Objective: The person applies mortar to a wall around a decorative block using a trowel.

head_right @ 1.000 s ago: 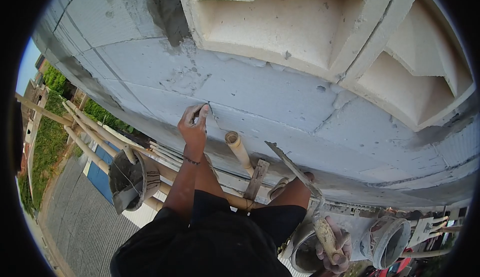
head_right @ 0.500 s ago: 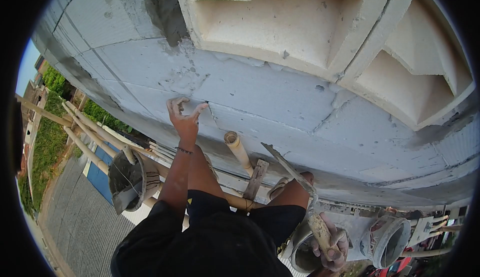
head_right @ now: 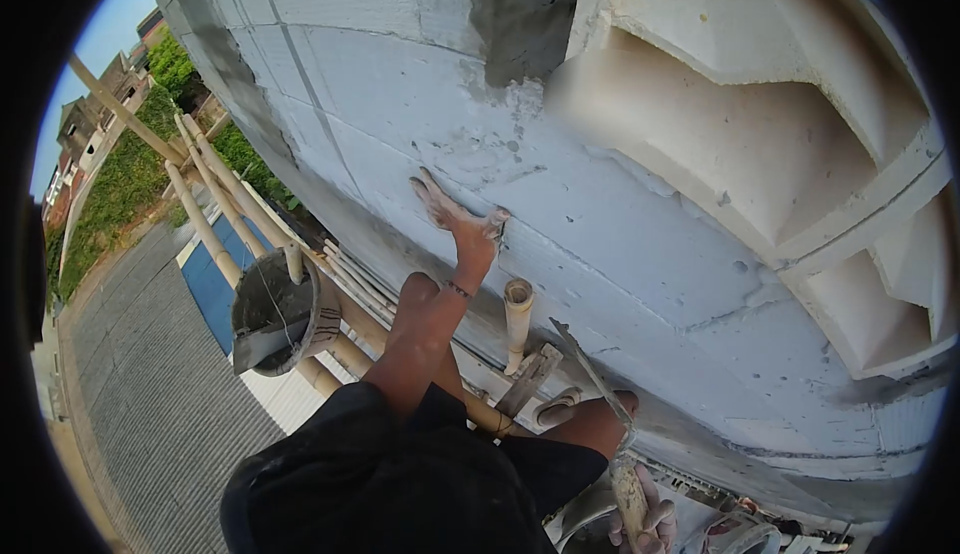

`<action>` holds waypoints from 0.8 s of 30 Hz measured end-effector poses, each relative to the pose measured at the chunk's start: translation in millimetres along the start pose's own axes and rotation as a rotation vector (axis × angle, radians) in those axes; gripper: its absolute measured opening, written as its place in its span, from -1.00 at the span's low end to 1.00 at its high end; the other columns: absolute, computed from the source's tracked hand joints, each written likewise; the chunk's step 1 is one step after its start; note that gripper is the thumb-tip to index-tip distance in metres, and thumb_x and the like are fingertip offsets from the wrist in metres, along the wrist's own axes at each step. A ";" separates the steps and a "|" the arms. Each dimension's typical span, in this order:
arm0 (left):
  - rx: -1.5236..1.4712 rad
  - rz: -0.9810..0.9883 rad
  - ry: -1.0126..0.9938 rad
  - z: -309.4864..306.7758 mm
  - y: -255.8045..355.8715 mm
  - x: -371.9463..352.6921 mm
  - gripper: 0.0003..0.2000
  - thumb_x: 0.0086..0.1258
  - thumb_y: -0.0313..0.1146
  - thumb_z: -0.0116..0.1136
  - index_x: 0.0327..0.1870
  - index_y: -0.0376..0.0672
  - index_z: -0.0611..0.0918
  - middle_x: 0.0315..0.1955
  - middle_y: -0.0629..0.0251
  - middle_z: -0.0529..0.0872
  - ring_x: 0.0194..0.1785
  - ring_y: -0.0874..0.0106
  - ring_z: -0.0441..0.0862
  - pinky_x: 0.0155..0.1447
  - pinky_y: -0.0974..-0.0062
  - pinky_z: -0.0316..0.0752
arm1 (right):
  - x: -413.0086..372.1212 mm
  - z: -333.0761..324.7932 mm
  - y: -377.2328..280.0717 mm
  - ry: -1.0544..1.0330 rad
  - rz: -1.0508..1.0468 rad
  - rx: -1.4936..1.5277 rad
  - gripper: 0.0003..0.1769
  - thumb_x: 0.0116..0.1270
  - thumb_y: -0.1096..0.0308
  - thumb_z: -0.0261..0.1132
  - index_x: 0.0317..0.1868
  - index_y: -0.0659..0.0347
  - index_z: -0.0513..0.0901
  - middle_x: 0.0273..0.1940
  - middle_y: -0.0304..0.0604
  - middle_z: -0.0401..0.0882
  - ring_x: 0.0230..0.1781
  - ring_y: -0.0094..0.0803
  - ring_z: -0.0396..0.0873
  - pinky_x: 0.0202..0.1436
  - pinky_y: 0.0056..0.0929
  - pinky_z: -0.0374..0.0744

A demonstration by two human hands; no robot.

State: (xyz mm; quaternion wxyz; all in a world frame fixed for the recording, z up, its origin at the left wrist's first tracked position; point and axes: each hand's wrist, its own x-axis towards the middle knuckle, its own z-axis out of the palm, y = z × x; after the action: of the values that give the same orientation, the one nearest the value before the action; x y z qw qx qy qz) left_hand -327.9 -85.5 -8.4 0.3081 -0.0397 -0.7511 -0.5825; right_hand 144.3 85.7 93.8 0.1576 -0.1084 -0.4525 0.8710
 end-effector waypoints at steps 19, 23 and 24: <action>0.092 -0.253 0.387 -3.5 -9.1 29.1 -0.24 0.66 0.11 -0.29 0.62 -0.28 -0.10 0.56 -0.27 -0.15 0.60 -0.13 -0.13 0.56 -0.15 -0.26 | -8.2 0.8 -4.1 0.053 0.032 -0.007 -0.77 0.26 0.38 0.36 -0.25 0.23 0.45 0.48 0.46 0.17 -0.35 -0.20 0.64 -0.54 -0.51 0.54; 0.196 -0.124 0.471 4.2 -1.8 41.4 -0.31 0.69 0.03 -0.36 0.61 -0.31 -0.04 0.57 -0.25 -0.13 0.57 -0.14 -0.06 0.54 -0.15 -0.21 | 5.6 4.9 -3.2 0.009 0.062 -0.022 -0.77 0.26 0.38 0.35 -0.24 0.23 0.45 0.48 0.47 0.17 -0.35 -0.20 0.64 -0.53 -0.51 0.54; 0.204 -0.126 0.448 5.1 0.4 33.4 -0.33 0.70 0.00 -0.37 0.61 -0.32 -0.03 0.57 -0.24 -0.13 0.57 -0.14 -0.06 0.53 -0.15 -0.21 | 7.9 5.7 -2.9 0.004 0.067 -0.022 -0.78 0.26 0.38 0.35 -0.24 0.23 0.45 0.48 0.47 0.17 -0.35 -0.20 0.64 -0.53 -0.51 0.54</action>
State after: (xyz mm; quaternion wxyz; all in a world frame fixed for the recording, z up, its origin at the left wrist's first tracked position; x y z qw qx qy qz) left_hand -356.8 -90.8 8.2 0.4322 0.1686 -0.7200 -0.5161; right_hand 135.6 85.9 99.0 0.1279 -0.1269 -0.4580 0.8705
